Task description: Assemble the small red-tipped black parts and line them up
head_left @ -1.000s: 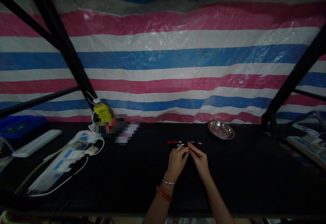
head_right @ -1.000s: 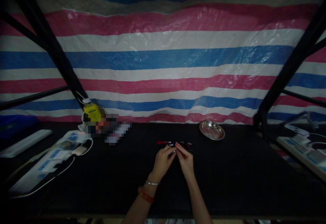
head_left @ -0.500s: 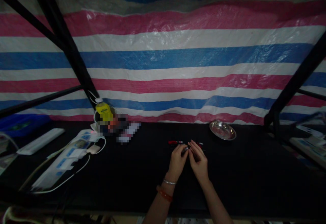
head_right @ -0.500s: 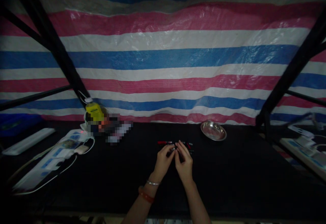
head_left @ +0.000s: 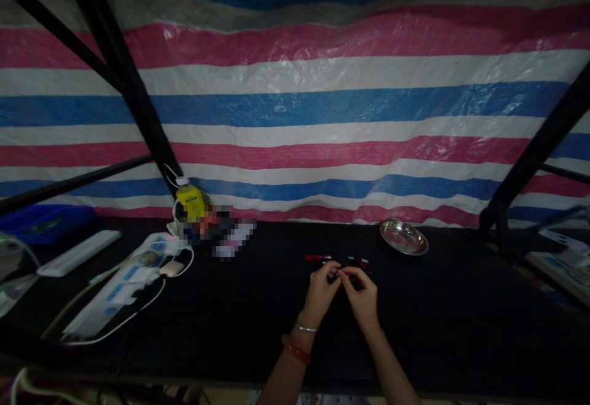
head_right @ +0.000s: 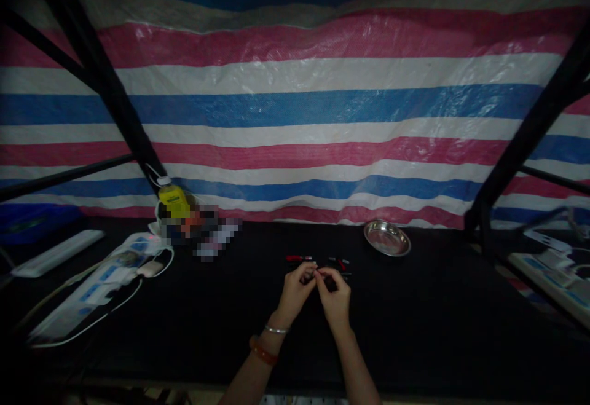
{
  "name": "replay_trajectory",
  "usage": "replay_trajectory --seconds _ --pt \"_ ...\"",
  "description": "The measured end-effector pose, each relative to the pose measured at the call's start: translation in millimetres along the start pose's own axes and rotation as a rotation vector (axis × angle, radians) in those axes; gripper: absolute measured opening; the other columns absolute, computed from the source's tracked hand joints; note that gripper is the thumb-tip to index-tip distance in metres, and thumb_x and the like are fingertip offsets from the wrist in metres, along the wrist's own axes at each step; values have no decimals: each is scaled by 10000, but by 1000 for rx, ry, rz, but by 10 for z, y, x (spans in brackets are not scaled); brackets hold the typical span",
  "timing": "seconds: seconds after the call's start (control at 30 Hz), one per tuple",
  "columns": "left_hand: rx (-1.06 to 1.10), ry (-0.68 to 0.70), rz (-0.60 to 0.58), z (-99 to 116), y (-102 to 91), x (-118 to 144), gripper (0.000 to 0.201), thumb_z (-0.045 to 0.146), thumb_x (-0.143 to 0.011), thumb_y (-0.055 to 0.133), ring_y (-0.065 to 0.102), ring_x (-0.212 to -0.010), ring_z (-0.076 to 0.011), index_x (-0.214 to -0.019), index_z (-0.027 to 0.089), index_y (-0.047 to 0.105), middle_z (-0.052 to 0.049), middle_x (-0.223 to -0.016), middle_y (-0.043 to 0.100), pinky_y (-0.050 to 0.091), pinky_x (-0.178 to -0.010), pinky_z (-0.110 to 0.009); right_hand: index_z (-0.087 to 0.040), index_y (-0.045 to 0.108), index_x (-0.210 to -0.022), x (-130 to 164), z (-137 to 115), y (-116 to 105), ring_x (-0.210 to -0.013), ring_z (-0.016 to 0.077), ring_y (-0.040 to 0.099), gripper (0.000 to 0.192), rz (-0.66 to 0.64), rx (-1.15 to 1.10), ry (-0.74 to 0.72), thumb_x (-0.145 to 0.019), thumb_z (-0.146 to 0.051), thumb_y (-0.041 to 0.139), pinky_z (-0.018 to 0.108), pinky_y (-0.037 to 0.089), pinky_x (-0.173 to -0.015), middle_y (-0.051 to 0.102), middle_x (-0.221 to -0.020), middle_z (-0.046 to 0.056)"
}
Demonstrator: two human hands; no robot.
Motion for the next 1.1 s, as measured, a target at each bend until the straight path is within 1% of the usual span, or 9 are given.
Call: replay_trajectory --seconds 0.13,0.23,0.33,0.47,0.57,0.73,0.87,0.97,1.1 --pt "15 13 -64 31 14 -11 149 200 -771 568 606 -662 -105 -897 190 646 8 -748 671 479 -635 -201 -189 653 -745 -18 -10 -15 -687 172 596 201 12 -35 -4 -714 -388 662 287 469 -641 656 -732 38" --pt "38 10 -75 44 -2 -20 195 251 -761 602 606 -658 -114 -936 190 661 0 -746 679 474 -626 -209 -176 655 -895 -36 48 -60 -705 174 605 292 60 -109 39 -710 -403 664 287 473 -647 666 -770 49" --pt "38 0 -107 24 -48 -32 227 300 -724 652 604 -659 -129 -916 182 683 -17 -764 695 472 -621 -226 -160 659 -998 -57 114 -76 -729 184 615 386 44 -113 70 -711 -418 657 305 483 -671 683 -818 69" --pt "18 -20 -166 -60 -222 -69 238 331 -668 705 623 -741 -157 -853 182 706 -36 -846 713 476 -691 -252 -159 712 -872 -79 129 -73 -741 196 615 318 3 -54 40 -702 -422 659 314 488 -668 687 -834 87" --pt "25 -69 -241 -139 -384 -110 227 324 -643 723 630 -746 -167 -810 171 712 -38 -817 715 476 -698 -259 -185 724 -860 -81 116 -33 -712 188 611 291 -57 -29 23 -704 -421 657 307 489 -646 686 -805 73" --pt "72 -241 -272 -296 -618 -125 269 312 -598 743 626 -690 -164 -807 146 710 -43 -762 710 471 -639 -258 -227 735 -826 -55 98 51 -623 160 575 225 -157 43 -26 -706 -404 663 288 477 -595 648 -695 35" --pt "121 -314 -291 -425 -661 -57 317 333 -576 751 609 -641 -153 -817 133 703 -46 -730 703 458 -592 -252 -234 737 -812 -30 115 93 -679 176 593 204 -200 73 -39 -703 -391 668 304 489 -642 651 -721 42" --pt "94 -294 -248 -494 -671 -24 323 362 -564 757 599 -640 -154 -781 130 701 -49 -720 696 452 -599 -257 -235 735 -821 -21 126 108 -736 190 604 190 -232 96 -25 -718 -372 652 322 487 -699 664 -765 52" --pt "8 -261 -237 -525 -668 -21 327 375 -571 750 557 -597 -137 -785 131 704 -36 -681 668 419 -565 -247 -244 735 -837 -19 140 98 -710 189 592 201 -247 147 0 -721 -379 639 320 479 -678 671 -770 50"
Point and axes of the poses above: each hand's wrist, its own x-axis away from the middle knuckle, its own y-axis out of the palm, z = x × y, the point moved 6 cm from there along -x, towards the middle knuckle
